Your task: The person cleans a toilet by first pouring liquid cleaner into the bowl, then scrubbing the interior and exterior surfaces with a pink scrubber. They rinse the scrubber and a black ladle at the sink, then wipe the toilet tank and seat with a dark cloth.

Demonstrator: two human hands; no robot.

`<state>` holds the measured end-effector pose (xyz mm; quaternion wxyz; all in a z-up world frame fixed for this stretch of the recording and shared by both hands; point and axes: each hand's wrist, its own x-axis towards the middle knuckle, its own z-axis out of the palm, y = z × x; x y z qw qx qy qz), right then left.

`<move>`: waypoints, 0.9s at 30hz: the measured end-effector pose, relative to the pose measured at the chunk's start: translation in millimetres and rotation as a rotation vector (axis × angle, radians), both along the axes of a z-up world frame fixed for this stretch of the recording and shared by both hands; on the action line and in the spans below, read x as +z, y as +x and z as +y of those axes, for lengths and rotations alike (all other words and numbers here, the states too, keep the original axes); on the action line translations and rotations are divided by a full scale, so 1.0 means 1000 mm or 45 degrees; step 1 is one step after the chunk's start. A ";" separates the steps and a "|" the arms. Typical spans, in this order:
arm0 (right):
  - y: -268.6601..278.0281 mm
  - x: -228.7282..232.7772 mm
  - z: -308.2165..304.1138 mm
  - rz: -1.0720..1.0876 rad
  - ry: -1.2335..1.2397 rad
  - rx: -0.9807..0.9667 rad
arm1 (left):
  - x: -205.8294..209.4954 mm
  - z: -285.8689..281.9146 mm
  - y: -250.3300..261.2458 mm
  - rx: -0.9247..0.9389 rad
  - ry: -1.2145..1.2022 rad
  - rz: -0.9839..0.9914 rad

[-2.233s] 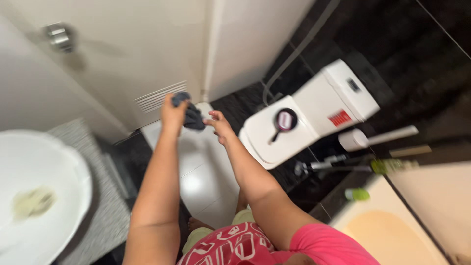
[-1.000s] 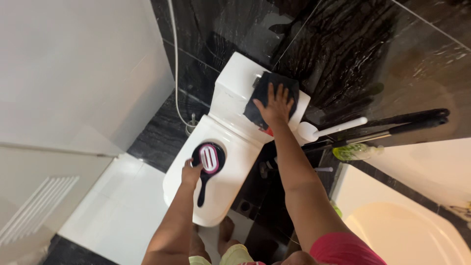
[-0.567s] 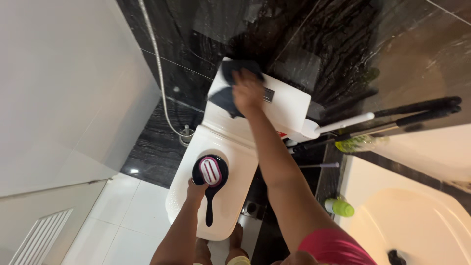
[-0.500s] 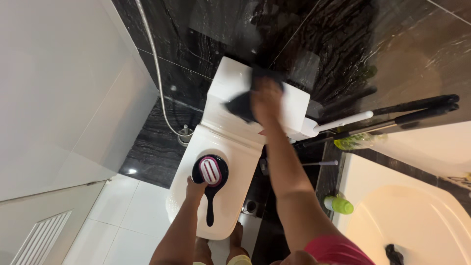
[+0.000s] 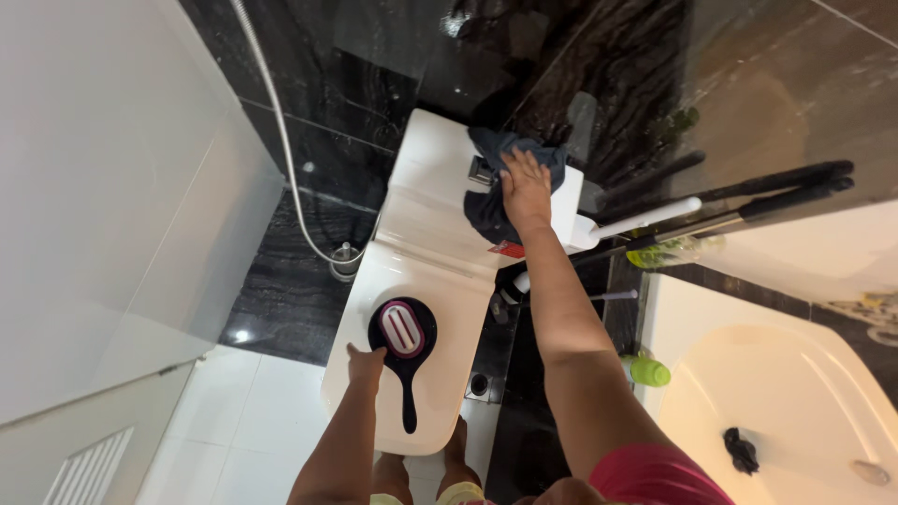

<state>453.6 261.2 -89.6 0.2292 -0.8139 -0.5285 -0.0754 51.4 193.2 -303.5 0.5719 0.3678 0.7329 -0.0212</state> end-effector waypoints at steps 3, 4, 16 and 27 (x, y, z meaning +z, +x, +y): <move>-0.004 -0.005 -0.028 -0.018 0.127 -0.045 | 0.008 0.012 -0.004 -0.062 0.203 0.139; -0.005 -0.007 -0.041 -0.035 0.097 -0.024 | 0.010 0.014 -0.006 -0.051 0.304 0.140; 0.065 0.064 -0.208 0.328 -0.462 -0.706 | 0.059 0.061 0.016 0.167 0.709 -0.053; 0.036 0.073 -0.089 1.368 0.426 -0.414 | 0.096 0.088 0.126 0.115 0.977 -0.988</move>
